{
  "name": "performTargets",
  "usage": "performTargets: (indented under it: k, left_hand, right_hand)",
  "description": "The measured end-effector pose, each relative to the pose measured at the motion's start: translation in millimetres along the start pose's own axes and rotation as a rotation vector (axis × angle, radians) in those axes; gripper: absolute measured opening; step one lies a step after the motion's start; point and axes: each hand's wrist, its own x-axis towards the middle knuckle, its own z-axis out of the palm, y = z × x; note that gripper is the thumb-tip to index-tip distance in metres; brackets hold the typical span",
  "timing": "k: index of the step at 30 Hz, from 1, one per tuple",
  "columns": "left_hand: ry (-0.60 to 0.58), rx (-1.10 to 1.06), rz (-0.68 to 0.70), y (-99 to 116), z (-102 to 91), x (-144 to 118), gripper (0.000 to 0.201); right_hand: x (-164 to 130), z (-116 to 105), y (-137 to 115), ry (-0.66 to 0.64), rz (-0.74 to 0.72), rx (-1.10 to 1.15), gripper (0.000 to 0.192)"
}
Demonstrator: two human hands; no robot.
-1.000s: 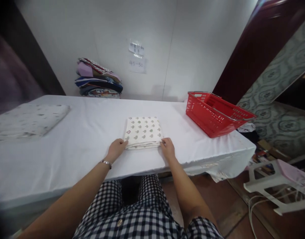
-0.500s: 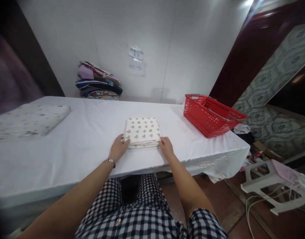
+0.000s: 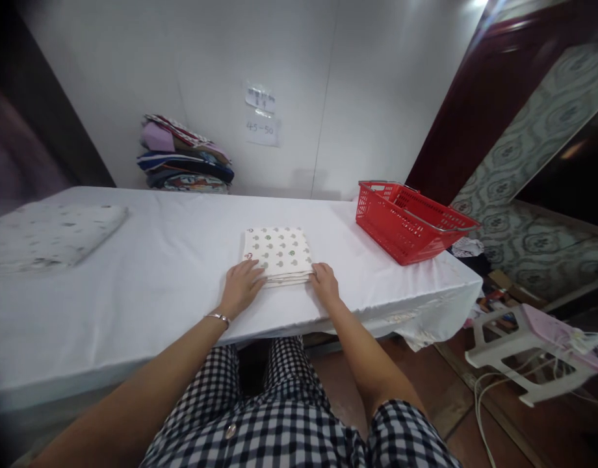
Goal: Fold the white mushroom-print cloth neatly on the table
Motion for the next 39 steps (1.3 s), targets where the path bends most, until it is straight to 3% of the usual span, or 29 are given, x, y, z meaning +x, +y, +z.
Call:
performTargets:
  k: [6, 15, 23, 30, 39]
  left_hand:
    - [-0.049, -0.07, 0.08, 6.3, 5.1, 7.0, 0.024]
    - [-0.085, -0.137, 0.0, 9.1, 15.1, 10.2, 0.021]
    - [-0.054, -0.171, -0.013, 7.0, 14.6, 9.7, 0.022]
    - [-0.102, -0.16, -0.04, 9.3, 12.4, 12.0, 0.02]
    - [-0.066, -0.149, -0.017, 8.9, 16.2, 12.0, 0.019]
  right_hand:
    - [5.2, 4.0, -4.3, 0.01, -0.152, 0.028, 0.028]
    - [6.3, 9.4, 1.5, 0.028, -0.058, 0.14, 0.021]
    - [4.0, 3.0, -6.9, 0.005, -0.198, 0.13, 0.027]
    - [5.3, 4.0, -7.0, -0.041, -0.195, 0.078, 0.022]
    - [4.0, 4.3, -9.3, 0.001, -0.187, 0.04, 0.02]
